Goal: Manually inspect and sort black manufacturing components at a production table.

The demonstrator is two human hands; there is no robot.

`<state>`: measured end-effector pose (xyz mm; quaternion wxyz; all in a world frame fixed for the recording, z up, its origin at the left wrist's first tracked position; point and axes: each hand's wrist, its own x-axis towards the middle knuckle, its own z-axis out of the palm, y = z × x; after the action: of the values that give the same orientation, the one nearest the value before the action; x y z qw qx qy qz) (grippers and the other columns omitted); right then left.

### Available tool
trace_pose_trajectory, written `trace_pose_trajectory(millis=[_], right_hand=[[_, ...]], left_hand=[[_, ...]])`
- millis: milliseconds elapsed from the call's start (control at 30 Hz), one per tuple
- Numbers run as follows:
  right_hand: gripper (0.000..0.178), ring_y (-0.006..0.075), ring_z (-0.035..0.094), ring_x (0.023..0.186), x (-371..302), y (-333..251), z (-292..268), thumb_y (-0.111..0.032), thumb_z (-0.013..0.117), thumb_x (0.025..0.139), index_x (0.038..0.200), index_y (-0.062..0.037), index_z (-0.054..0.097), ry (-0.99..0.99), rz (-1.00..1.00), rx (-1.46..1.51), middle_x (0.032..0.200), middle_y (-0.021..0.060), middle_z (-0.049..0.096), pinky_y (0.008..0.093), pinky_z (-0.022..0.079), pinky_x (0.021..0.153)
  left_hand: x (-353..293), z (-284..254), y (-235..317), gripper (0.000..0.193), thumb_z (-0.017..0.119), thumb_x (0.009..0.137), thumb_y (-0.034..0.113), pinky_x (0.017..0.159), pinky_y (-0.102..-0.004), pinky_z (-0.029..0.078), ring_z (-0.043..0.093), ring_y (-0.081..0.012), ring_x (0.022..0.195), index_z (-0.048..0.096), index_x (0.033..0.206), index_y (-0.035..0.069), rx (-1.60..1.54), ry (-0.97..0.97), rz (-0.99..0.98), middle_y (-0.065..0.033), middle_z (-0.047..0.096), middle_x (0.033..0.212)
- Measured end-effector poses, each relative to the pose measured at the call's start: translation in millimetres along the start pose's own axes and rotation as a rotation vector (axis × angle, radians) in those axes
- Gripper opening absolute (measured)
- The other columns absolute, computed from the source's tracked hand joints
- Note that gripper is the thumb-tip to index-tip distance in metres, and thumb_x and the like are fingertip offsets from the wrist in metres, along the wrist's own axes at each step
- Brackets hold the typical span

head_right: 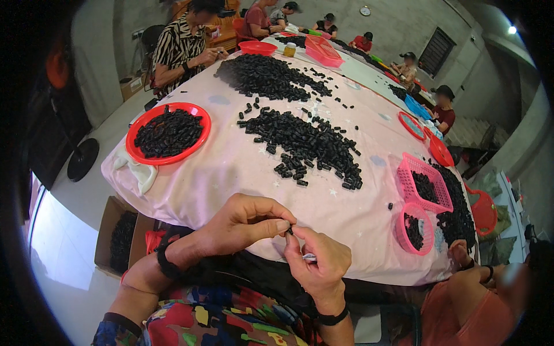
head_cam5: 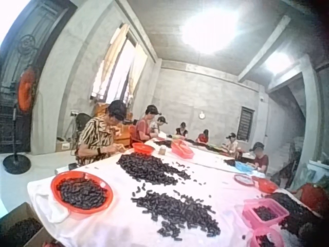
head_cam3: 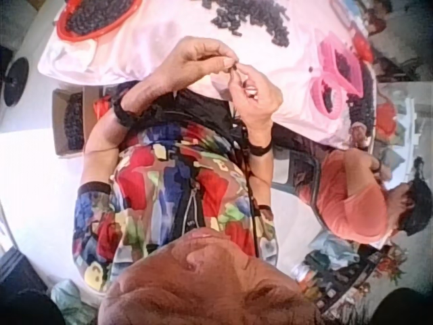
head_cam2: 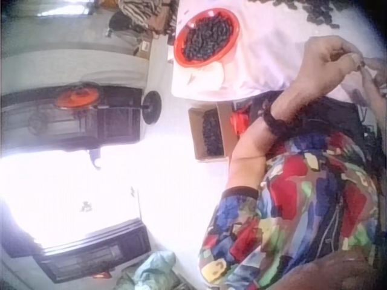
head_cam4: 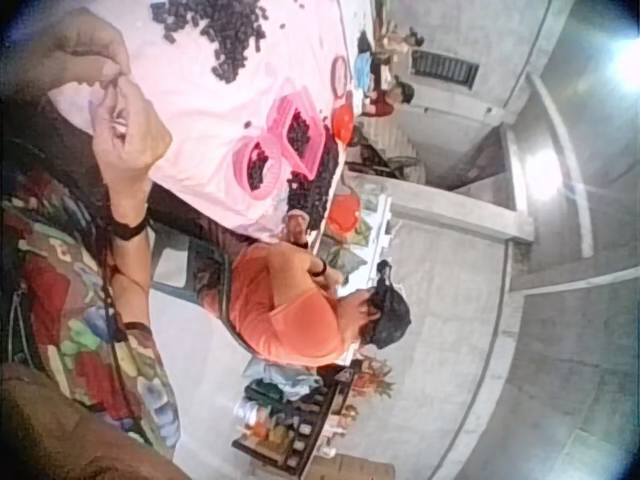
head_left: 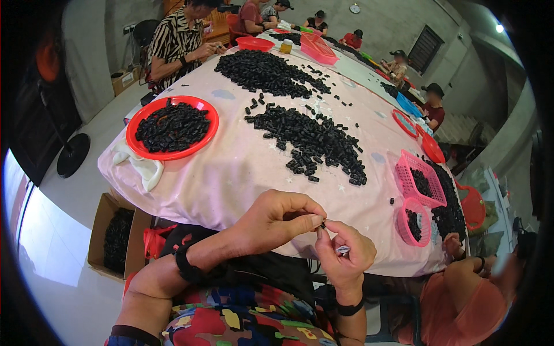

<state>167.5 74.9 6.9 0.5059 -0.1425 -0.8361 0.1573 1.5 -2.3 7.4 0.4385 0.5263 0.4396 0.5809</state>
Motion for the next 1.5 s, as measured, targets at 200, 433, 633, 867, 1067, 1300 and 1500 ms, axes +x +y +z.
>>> trace_pose_trajectory(millis=[200,433,633,867,1067,1300,1500], right_hand=[[0.023,0.0113,0.054,0.045,-0.8,-1.2,-2.3,0.004,0.074,0.068,0.089,-0.0027,0.067,0.016,0.038,0.034,0.061,0.0063,0.061,0.0226,0.04,0.044],[0.021,0.0093,0.052,0.045,-1.0,0.5,-2.1,0.002,0.073,0.071,0.09,-0.0022,0.067,0.017,0.029,0.057,0.059,0.0049,0.059,0.0216,0.039,0.044],[0.016,0.0041,0.049,0.048,-5.2,3.6,-0.3,-0.005,0.072,0.078,0.093,-0.0006,0.067,-0.029,0.231,0.21,0.061,0.0008,0.06,0.0194,0.037,0.045],[0.016,0.0042,0.051,0.055,-1.4,0.4,0.7,-0.009,0.068,0.083,0.096,0.0005,0.066,-0.079,0.233,0.227,0.068,0.003,0.063,0.0192,0.04,0.05],[0.014,0.0049,0.051,0.064,-2.9,5.8,-0.8,-0.009,0.065,0.086,0.095,0.0019,0.066,-0.035,0.425,0.362,0.074,0.0012,0.064,0.0201,0.042,0.06],[0.014,0.0049,0.05,0.066,-2.2,3.2,1.6,-0.01,0.066,0.086,0.093,0.0026,0.066,-0.024,0.464,0.405,0.075,0.0011,0.063,0.0205,0.042,0.061],[0.015,0.0043,0.05,0.064,-3.7,6.0,0.6,-0.011,0.067,0.086,0.092,0.0029,0.065,-0.023,0.418,0.359,0.074,0.0011,0.064,0.0199,0.041,0.059]], left_hand=[[0.0,-1.3,8.3,0.019,0.056,0.093,0.008,0.074,-0.0226,0.047,0.058,-0.0067,0.084,0.063,0.107,-0.002,-0.047,-0.026,-0.023,-0.0027,0.065,0.091],[0.4,3.3,-0.4,0.026,0.05,0.098,0.02,0.068,-0.0206,0.044,0.056,-0.006,0.078,0.064,0.103,-0.001,0.0,0.006,0.103,-0.0018,0.064,0.086],[0.6,-2.8,8.3,0.029,0.055,0.095,0.025,0.06,-0.0225,0.045,0.056,-0.0061,0.068,0.065,0.088,-0.001,0.1,0.027,-0.047,-0.0028,0.064,0.072],[2.0,-3.6,3.6,0.035,0.054,0.095,0.03,0.056,-0.0221,0.044,0.055,-0.0066,0.062,0.065,0.08,0.001,0.023,0.038,-0.134,-0.0023,0.063,0.069],[5.0,-1.7,0.0,0.034,0.052,0.096,0.033,0.06,-0.0216,0.045,0.055,-0.0063,0.068,0.063,0.093,0.002,-0.055,0.036,-0.108,-0.002,0.063,0.076],[3.0,0.9,-11.1,0.018,0.059,0.092,0.01,0.077,-0.0224,0.046,0.056,-0.0059,0.085,0.06,0.107,0.0,-0.101,-0.015,0.028,-0.0015,0.063,0.093],[0.6,-0.6,-1.9,0.019,0.06,0.092,0.009,0.078,-0.0227,0.046,0.057,-0.0062,0.089,0.06,0.108,-0.001,0.046,-0.032,-0.014,-0.0021,0.063,0.095]])
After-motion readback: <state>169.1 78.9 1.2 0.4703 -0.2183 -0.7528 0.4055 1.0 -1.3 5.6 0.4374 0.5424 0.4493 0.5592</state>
